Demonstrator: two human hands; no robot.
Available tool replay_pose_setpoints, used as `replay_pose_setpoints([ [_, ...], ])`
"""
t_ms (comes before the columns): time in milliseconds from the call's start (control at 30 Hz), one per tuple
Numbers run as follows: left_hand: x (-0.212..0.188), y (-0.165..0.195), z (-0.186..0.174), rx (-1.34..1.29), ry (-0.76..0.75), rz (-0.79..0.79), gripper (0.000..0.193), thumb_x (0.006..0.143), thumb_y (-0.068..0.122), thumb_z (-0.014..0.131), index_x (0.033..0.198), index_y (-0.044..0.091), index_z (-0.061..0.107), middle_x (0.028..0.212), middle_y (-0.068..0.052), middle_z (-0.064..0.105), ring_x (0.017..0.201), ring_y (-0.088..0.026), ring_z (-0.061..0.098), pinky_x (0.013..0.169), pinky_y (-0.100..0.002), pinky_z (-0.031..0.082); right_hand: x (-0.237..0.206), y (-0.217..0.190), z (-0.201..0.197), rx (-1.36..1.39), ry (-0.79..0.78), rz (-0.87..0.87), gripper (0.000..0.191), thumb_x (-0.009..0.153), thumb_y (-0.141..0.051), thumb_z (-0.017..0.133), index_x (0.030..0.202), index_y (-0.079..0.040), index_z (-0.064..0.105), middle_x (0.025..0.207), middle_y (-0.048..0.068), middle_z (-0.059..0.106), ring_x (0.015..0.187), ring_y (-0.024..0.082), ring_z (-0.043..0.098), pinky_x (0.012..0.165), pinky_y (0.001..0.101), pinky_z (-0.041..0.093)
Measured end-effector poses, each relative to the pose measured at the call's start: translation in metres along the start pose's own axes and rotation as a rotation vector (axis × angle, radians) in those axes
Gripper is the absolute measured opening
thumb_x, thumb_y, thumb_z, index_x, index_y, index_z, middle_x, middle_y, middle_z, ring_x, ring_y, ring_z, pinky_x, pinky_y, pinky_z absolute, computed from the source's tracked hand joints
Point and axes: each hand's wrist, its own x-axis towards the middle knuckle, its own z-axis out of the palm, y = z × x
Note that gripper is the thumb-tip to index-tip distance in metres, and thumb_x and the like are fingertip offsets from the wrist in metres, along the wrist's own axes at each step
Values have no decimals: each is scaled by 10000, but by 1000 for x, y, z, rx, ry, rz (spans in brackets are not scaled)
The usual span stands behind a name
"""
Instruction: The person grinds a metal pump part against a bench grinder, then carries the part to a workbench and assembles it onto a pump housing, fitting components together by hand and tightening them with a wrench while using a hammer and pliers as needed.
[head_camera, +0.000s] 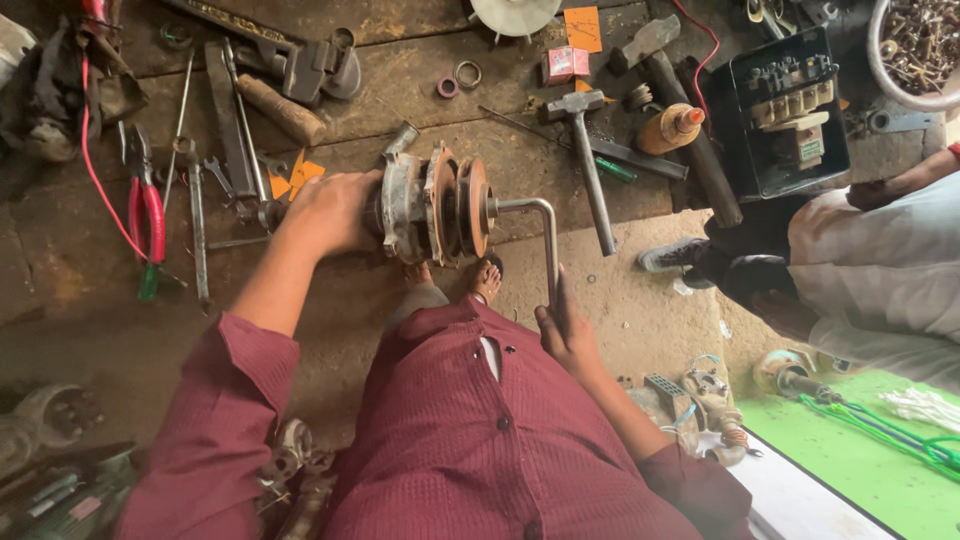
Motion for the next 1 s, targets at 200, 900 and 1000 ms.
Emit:
replay_pose_setpoints([
  [200,-36,25,79,149,735,-45,518,850,155,716,1348,51,619,1386,-156,581,1315,-370,509,1137,-602,324,17,-5,-2,-73,-25,10,740,1026,-220,547,1652,-138,161,720,141,638,598,195,621,592,374,519],
  [900,-1,-19,52,294,184,37,669,776,440,700,1381,165,629,1449,-41,575,1347,-250,520,1162,-474,403,7,-5,1,-46,-21,124,728,1042,-250,545,1655,-235,153,1026,287,692,957,430,700,876,449,527],
  [1000,-4,-6,51,24,294,13,824,736,496,732,1453,110,604,1355,-96,583,1267,-319,542,1078,-526,414,5,-6,5,-28,63,-165,728,1057,-227,547,1655,-203,133,1190,319,660,1059,448,687,880,458,525],
])
